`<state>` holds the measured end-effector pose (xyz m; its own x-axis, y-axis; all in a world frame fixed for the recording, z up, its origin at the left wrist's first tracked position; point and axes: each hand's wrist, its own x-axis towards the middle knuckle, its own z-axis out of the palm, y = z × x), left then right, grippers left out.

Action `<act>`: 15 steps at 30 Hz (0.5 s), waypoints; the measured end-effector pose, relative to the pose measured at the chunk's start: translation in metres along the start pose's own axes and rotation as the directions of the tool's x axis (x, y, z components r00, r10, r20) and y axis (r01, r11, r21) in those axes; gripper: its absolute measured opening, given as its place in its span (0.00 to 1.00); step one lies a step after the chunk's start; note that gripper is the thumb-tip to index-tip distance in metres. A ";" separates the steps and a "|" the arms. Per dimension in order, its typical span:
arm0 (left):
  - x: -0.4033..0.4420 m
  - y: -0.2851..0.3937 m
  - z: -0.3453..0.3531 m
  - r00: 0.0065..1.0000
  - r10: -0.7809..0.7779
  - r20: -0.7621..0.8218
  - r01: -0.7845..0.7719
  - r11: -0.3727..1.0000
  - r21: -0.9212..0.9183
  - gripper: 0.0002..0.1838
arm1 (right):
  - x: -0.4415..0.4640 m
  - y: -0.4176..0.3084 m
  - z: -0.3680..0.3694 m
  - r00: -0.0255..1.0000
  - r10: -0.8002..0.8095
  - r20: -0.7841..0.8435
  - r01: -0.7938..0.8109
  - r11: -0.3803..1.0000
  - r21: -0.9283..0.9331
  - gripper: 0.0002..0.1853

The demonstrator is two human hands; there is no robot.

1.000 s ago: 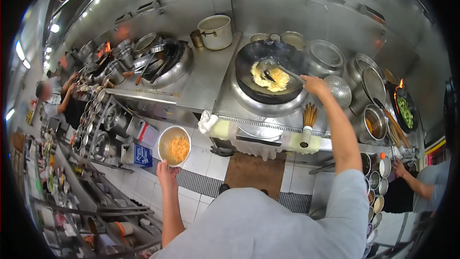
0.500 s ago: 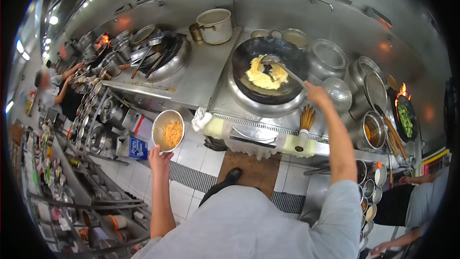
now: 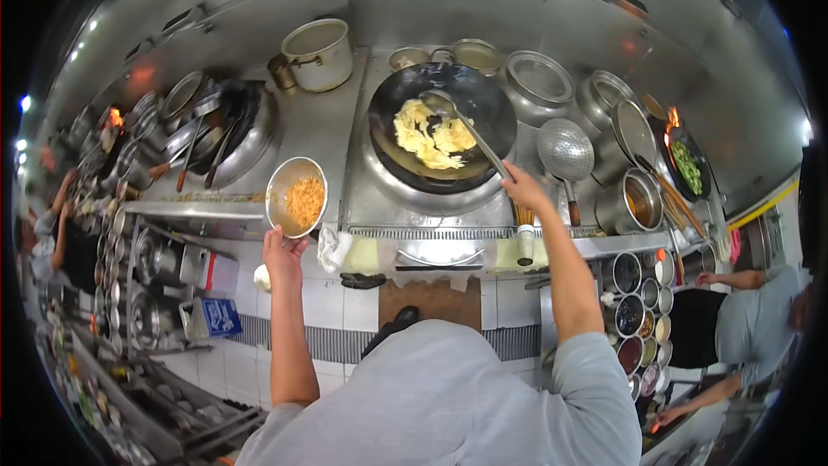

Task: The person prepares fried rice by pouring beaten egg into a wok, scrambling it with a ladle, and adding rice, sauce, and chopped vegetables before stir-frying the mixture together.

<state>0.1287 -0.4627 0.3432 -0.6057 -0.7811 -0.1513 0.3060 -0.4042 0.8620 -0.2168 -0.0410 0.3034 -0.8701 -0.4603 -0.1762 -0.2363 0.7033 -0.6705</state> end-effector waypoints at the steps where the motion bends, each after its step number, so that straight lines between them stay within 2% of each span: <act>1: 0.011 0.005 0.009 1.000 -0.010 0.000 0.010 1.000 0.011 0.10 | 0.002 0.010 0.022 0.953 -0.197 -0.231 0.111 0.934 -0.339 0.32; 2: 0.027 0.006 0.012 0.999 -0.025 0.026 0.024 0.999 0.020 0.10 | -0.018 0.002 0.026 0.953 -0.172 -0.251 0.082 0.940 -0.332 0.32; 4: 0.058 0.007 0.010 0.999 0.013 0.034 -0.014 0.999 0.034 0.08 | -0.086 -0.046 0.006 0.972 0.044 -0.232 -0.148 0.879 -0.453 0.32; 5: 0.072 0.010 0.014 0.999 -0.012 0.043 0.011 1.000 0.026 0.08 | -0.113 -0.070 -0.009 0.969 0.066 -0.238 -0.170 0.876 -0.452 0.32; 6: 0.087 0.009 0.017 0.998 -0.027 0.051 0.026 0.999 0.027 0.08 | -0.137 -0.094 -0.026 0.975 0.194 -0.111 -0.216 0.946 -0.241 0.32; 7: 0.102 0.010 0.021 0.996 -0.012 0.092 0.006 0.998 0.069 0.08 | -0.149 -0.106 -0.033 0.957 0.286 0.040 -0.286 0.958 -0.017 0.32; 8: 0.116 0.011 0.030 0.990 0.002 0.140 -0.018 0.993 0.114 0.08 | -0.143 -0.102 -0.030 0.952 0.303 0.034 -0.303 0.953 -0.007 0.32; 10: 0.142 0.010 0.058 0.978 -0.003 0.207 -0.029 0.987 0.155 0.08 | -0.110 -0.071 -0.013 0.941 0.230 0.246 -0.294 0.918 0.265 0.32; 11: 0.155 0.006 0.075 0.971 0.004 0.240 -0.046 0.984 0.173 0.08 | -0.080 -0.026 0.021 0.993 0.082 0.084 -0.096 0.977 0.190 0.33; 12: 0.168 0.000 0.093 0.949 0.034 0.313 -0.101 0.975 0.199 0.08 | -0.078 -0.033 0.028 0.994 0.081 0.074 -0.093 0.978 0.188 0.33; 13: 0.181 -0.003 0.111 0.922 0.062 0.383 -0.158 0.961 0.225 0.08 | -0.077 -0.049 0.046 0.991 0.069 -0.110 -0.080 0.992 -0.096 0.33; 14: 0.182 -0.002 0.140 0.916 0.116 0.385 -0.258 0.903 0.342 0.08 | -0.080 -0.060 0.061 0.959 0.005 -0.282 -0.112 0.925 -0.364 0.34; 15: 0.178 -0.004 0.175 0.904 0.172 0.392 -0.352 0.820 0.451 0.08 | -0.097 -0.073 0.056 0.958 0.066 -0.278 -0.127 0.970 -0.208 0.35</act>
<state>-0.1089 -0.5172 0.3975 -0.7825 -0.5891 0.2016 0.1329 0.1583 0.9784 -0.0912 -0.0780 0.3286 -0.9695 -0.2446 -0.0127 -0.2090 0.8530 -0.4782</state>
